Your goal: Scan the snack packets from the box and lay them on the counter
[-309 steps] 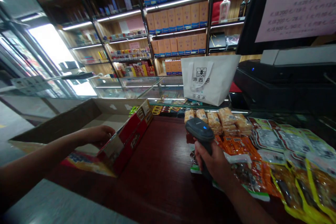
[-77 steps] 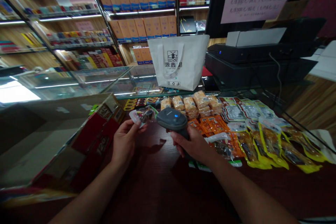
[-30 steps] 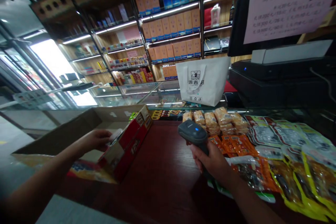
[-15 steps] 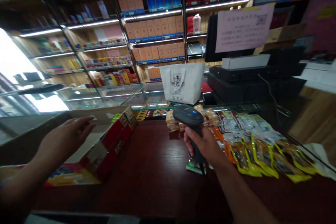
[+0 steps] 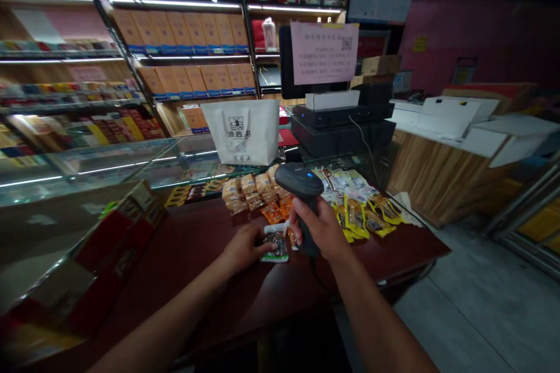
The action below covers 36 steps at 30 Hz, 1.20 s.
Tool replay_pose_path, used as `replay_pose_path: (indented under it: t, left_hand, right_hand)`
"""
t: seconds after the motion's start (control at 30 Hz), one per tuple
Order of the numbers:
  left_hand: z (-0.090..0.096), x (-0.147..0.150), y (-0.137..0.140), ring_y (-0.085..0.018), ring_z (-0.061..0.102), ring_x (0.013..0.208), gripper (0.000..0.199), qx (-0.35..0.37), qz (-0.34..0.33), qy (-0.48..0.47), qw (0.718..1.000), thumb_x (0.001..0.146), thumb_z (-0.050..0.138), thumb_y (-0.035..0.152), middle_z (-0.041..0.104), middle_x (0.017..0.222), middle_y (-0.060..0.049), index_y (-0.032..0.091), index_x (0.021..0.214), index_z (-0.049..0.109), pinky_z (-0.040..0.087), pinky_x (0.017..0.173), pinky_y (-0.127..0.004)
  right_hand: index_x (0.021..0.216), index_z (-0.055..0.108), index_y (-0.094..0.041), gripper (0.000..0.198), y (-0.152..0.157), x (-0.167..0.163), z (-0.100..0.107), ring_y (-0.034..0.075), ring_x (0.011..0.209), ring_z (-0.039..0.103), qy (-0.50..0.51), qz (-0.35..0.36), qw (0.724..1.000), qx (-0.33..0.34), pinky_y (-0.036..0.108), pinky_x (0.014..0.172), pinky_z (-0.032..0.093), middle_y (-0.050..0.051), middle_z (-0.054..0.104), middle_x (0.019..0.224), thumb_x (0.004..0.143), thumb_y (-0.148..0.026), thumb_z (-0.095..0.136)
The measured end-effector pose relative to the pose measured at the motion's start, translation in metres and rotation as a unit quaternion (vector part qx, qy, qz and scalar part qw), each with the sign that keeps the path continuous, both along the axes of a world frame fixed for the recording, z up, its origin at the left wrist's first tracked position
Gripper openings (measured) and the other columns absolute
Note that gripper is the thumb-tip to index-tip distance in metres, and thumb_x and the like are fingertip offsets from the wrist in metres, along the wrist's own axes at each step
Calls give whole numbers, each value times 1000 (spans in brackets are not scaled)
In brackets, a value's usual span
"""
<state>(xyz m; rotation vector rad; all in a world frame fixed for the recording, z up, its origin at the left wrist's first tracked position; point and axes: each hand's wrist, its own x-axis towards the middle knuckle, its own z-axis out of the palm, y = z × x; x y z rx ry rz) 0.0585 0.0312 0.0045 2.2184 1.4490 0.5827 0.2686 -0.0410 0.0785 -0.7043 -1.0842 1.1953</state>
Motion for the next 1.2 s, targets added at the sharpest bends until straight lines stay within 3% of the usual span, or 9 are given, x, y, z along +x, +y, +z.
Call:
replay_pose_path:
  t: [0.1, 0.23, 0.4, 0.57, 0.73, 0.87, 0.97, 1.07, 1.2]
  left_hand:
    - [-8, 9, 0, -26, 59, 81, 32, 11, 24, -1, 1000, 62, 82, 41, 62, 75, -5, 21, 66, 57, 38, 67, -31]
    - [-13, -1, -4, -22, 58, 76, 23, -29, 33, -99, 994, 69, 74, 35, 60, 74, -2, 21, 68, 56, 41, 69, -30]
    - [-8, -40, -2, -18, 61, 70, 30, -84, 24, -248, 965, 80, 63, 49, 61, 71, 1, 21, 76, 55, 47, 66, -29]
    - [1, -85, 3, -15, 62, 52, 44, -153, 71, -366, 915, 79, 63, 63, 60, 74, 6, 24, 89, 46, 46, 48, -25]
    - [3, -114, 8, -9, 53, 46, 45, -96, 114, -423, 894, 81, 64, 63, 55, 68, 8, 22, 90, 47, 41, 44, -19]
    - [-4, -118, 9, -5, 42, 45, 43, -72, 122, -501, 854, 82, 69, 59, 50, 63, 10, 22, 88, 48, 33, 41, -15]
    - [-9, -114, 6, -7, 51, 51, 43, -117, 95, -552, 820, 79, 76, 53, 58, 68, 9, 22, 89, 47, 44, 47, -17]
    - [-11, -108, 1, -12, 65, 67, 42, -182, 70, -593, 782, 76, 83, 40, 67, 77, 5, 22, 88, 47, 55, 61, -23]
    - [-13, -102, -3, -14, 70, 74, 37, -233, 27, -631, 739, 74, 85, 26, 73, 83, 2, 20, 83, 50, 56, 74, -27]
  right_hand:
    - [97, 60, -22, 34, 5, 3, 6, 8, 39, 49, 6, -13, 1000, 7, 20, 37, 42, -6, 63, 66, 87, -52, 72]
    - [93, 60, -22, 32, 16, -7, 13, 7, 41, 49, 7, -12, 1000, 21, 19, 37, 42, -6, 62, 68, 88, -51, 72]
    - [92, 60, -23, 32, 35, -38, 23, 8, 40, 48, 0, 19, 999, 46, 21, 36, 41, -6, 61, 67, 86, -52, 72]
    - [98, 62, -22, 33, 56, -68, 22, 8, 41, 49, 1, 38, 997, 66, 21, 39, 41, -7, 60, 65, 87, -52, 71]
    - [98, 59, -21, 40, 71, -95, -2, 7, 39, 48, 3, 52, 998, 31, 20, 35, 41, -6, 61, 68, 86, -57, 70]
    - [98, 58, -20, 41, 78, -113, -32, 7, 38, 47, -34, 51, 998, -6, 20, 35, 40, -6, 61, 67, 85, -58, 70]
    - [98, 59, -20, 39, 80, -120, -52, 8, 37, 46, -86, 35, 995, -25, 20, 35, 40, -8, 59, 59, 83, -52, 74]
    - [84, 60, -20, 31, 77, -123, -65, 9, 39, 47, -147, 14, 988, -33, 21, 40, 41, -8, 55, 51, 80, -43, 80]
    - [78, 61, -20, 31, 71, -124, -70, 11, 44, 50, -214, -8, 976, -27, 25, 44, 43, -4, 61, 60, 72, -39, 84]
